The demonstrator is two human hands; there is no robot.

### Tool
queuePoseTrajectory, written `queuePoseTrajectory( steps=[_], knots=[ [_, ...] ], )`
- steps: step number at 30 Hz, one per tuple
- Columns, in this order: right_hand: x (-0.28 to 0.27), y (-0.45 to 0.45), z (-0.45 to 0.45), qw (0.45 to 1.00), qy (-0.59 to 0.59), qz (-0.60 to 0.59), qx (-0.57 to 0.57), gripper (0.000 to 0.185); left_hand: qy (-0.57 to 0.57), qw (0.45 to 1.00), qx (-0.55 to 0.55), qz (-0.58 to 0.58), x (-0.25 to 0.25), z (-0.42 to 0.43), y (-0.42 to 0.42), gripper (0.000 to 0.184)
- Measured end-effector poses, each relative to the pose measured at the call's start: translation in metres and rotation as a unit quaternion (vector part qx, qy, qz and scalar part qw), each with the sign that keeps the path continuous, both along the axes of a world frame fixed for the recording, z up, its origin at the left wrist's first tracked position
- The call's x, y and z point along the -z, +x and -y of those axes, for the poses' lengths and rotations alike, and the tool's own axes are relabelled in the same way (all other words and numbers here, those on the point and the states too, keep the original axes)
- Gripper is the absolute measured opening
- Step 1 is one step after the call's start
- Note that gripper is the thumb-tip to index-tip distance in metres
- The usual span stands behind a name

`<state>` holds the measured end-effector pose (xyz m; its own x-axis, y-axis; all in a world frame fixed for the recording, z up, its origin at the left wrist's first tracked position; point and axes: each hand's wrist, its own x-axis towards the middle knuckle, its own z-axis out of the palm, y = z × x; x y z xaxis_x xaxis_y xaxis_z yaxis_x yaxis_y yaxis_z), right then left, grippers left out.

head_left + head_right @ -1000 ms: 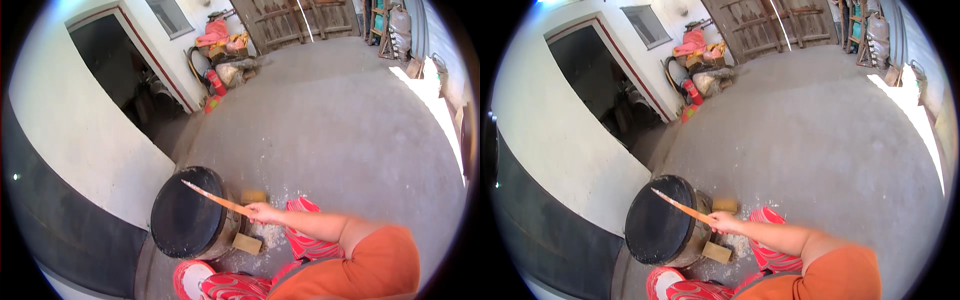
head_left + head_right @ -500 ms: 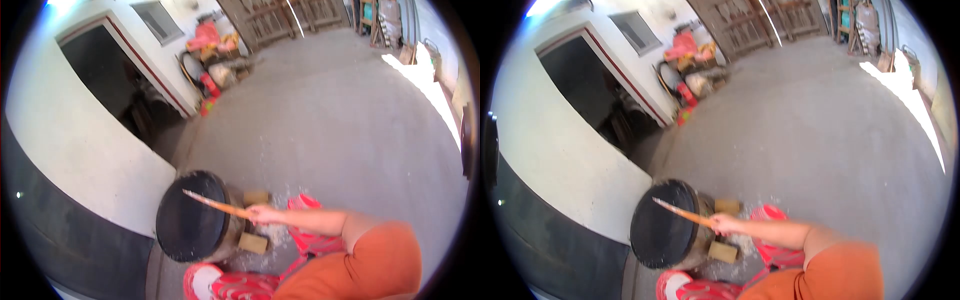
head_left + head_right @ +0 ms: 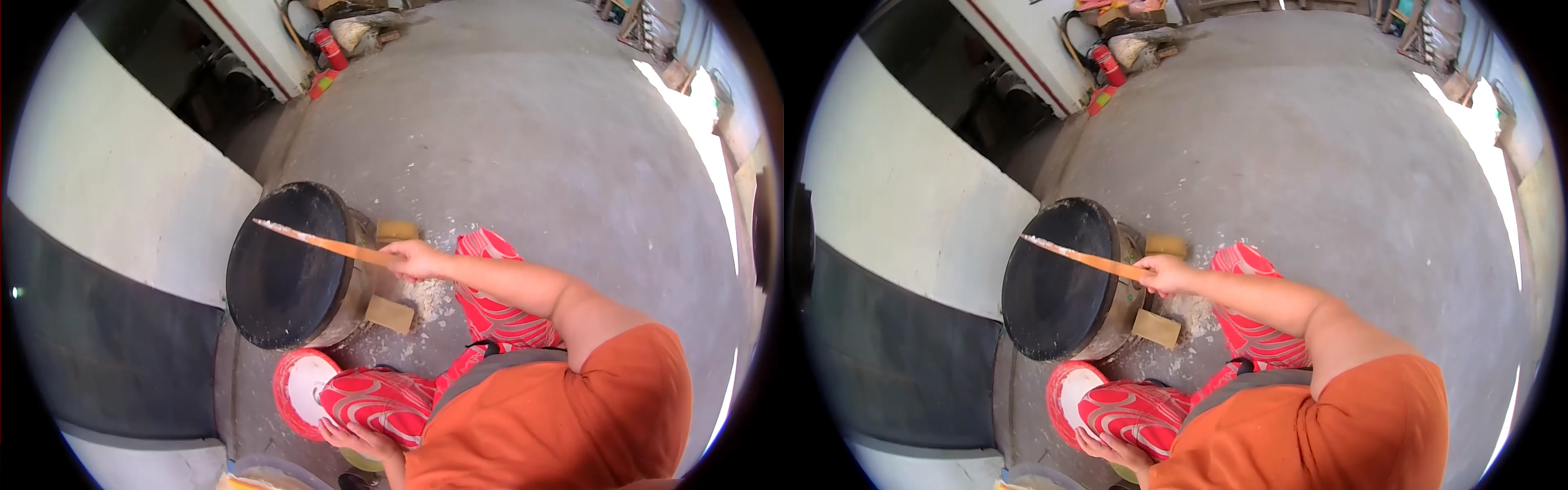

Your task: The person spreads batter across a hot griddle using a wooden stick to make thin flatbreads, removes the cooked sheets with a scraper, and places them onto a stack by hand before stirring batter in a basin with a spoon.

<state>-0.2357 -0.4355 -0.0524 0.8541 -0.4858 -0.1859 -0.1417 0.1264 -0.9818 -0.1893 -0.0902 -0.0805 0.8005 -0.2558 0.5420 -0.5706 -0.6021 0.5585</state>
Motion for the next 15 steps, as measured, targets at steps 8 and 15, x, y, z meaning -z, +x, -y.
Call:
queuePoseTrajectory(
  steps=[8,15],
  knots=[
    [0.007,0.003,-0.014,0.999,0.008,0.032,-0.032,0.034,-0.107,0.994,0.004,-0.017,0.010,-0.019,0.005,0.046],
    [0.011,0.038,-0.043,0.995,-0.058,-0.014,-0.080,0.035,-0.102,0.957,-0.235,-0.135,0.103,-0.088,0.033,0.044]
  ],
)
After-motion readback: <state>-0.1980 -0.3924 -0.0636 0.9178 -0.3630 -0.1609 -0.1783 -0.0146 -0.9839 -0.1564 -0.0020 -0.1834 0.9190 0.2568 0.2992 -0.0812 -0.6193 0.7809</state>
